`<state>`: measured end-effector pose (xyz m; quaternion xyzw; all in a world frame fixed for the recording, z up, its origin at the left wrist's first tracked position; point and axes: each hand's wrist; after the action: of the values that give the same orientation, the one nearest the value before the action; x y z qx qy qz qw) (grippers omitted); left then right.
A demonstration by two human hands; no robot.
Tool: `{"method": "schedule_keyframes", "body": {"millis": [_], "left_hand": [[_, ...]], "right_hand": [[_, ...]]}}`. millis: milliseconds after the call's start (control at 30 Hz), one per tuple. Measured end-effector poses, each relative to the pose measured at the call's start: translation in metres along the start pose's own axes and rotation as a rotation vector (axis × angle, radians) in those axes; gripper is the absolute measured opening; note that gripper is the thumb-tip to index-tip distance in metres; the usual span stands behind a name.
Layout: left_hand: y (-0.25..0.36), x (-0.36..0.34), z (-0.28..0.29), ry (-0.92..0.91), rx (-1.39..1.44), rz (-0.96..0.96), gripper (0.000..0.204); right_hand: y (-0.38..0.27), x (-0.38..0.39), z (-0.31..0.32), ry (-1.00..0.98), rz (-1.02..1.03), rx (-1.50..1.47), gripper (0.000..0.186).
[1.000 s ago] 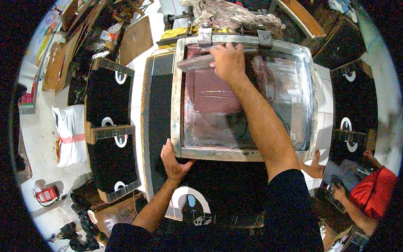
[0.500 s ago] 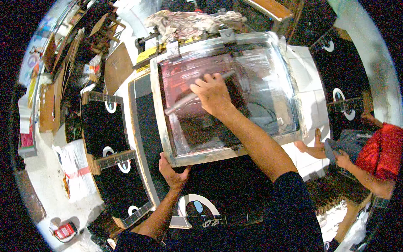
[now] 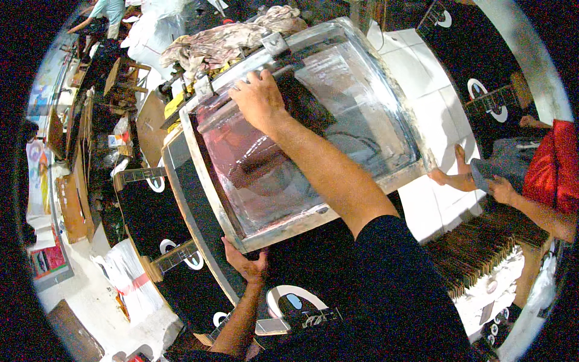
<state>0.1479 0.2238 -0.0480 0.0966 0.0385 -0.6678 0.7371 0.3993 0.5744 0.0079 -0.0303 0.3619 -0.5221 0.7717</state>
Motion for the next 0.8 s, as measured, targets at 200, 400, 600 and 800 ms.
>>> {"method": "schedule_keyframes", "body": {"millis": [200,400,600,800], "left_hand": [[-0.001,-0.001,-0.001,0.015,0.027,-0.008,0.127],[0.0,0.0,0.0,-0.015,0.027,0.012,0.123],[0.002,-0.003,0.006,-0.039,0.07,0.048,0.121],[0.002,-0.007,0.008,0.014,0.071,0.012,0.123]], "right_hand": [[-0.023,0.038,0.017,0.032,-0.213,0.07,0.023],[-0.052,0.074,0.03,0.018,-0.39,0.176,0.022],[-0.082,0.077,0.038,-0.168,-0.174,0.095,0.03],[-0.032,-0.013,-0.004,-0.058,0.052,0.175,0.023]]}}
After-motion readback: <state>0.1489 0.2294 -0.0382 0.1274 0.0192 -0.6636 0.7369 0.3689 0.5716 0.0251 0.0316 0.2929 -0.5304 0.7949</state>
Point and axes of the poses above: each hand's wrist, its own x-axis away from the middle knuckle, its own z-axis out of the back of the hand, y = z × x, and after that the axes turned 14 degrees about -x, right-handed
